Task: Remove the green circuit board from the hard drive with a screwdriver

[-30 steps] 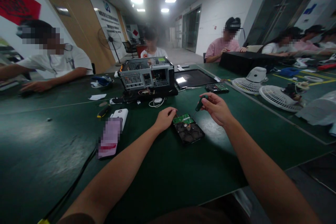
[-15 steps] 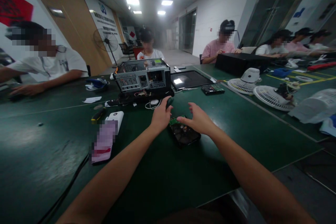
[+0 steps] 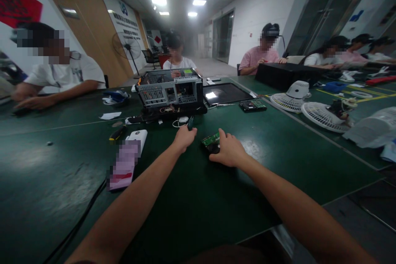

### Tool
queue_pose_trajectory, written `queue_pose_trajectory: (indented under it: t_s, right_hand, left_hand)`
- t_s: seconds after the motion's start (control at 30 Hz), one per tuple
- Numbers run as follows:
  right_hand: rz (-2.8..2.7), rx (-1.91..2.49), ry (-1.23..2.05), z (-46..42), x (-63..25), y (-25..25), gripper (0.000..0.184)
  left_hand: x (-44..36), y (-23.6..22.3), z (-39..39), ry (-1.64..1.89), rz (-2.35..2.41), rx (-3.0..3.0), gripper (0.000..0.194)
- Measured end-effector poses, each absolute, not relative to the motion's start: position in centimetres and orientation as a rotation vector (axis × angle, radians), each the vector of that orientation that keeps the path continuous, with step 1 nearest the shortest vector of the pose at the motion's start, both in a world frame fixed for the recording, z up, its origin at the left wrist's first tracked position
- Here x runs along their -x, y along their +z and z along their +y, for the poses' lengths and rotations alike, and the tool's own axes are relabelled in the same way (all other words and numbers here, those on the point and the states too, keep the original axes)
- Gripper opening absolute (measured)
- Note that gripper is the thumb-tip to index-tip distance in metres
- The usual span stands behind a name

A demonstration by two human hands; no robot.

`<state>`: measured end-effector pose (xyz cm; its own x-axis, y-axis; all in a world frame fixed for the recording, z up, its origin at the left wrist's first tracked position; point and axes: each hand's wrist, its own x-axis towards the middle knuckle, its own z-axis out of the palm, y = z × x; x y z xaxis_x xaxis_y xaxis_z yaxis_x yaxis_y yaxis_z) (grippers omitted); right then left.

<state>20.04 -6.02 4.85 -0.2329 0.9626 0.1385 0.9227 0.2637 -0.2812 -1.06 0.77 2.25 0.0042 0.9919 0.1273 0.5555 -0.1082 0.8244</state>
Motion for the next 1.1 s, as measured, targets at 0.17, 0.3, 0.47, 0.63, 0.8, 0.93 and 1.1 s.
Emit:
queue_pose_trajectory:
  t_s: [0.17, 0.3, 0.47, 0.63, 0.8, 0.93, 1.1]
  right_hand:
    - [-2.101, 1.755, 0.167, -4.6, -21.3, 5.4, 0.109]
    - [-2.01, 1.716, 0.179, -4.6, -21.3, 5.9, 0.104]
    - [-1.942, 1.672, 0.323, -4.8, -21.1, 6.2, 0.097]
    - [-1.496, 1.533, 0.867, -3.2, -23.0, 6.8, 0.073]
    - [-0.725, 1.187, 1.728, -4.4, -24.3, 6.3, 0.041]
    - [-0.631, 0.759, 2.039, -7.5, -23.8, 6.1, 0.055]
    - [-0.61, 0.608, 2.091, -9.2, -23.6, 6.9, 0.062]
  left_hand:
    - [-0.5, 3.6, -0.5, 0.869, 1.391, -1.412, 0.024]
    - [-2.2, 3.9, -1.8, 0.795, 0.903, -0.992, 0.021]
    - [-3.5, 3.8, -2.5, 0.924, 0.832, -0.823, 0.017]
    - [-2.5, 4.4, -2.1, 0.976, 0.867, -0.789, 0.016]
    - [-2.3, 5.4, -2.1, 1.017, 0.761, -0.746, 0.014]
    - [-3.2, 5.7, -2.8, 1.019, 0.722, -0.757, 0.019]
    - [-3.8, 5.5, -3.1, 0.998, 0.736, -0.845, 0.017]
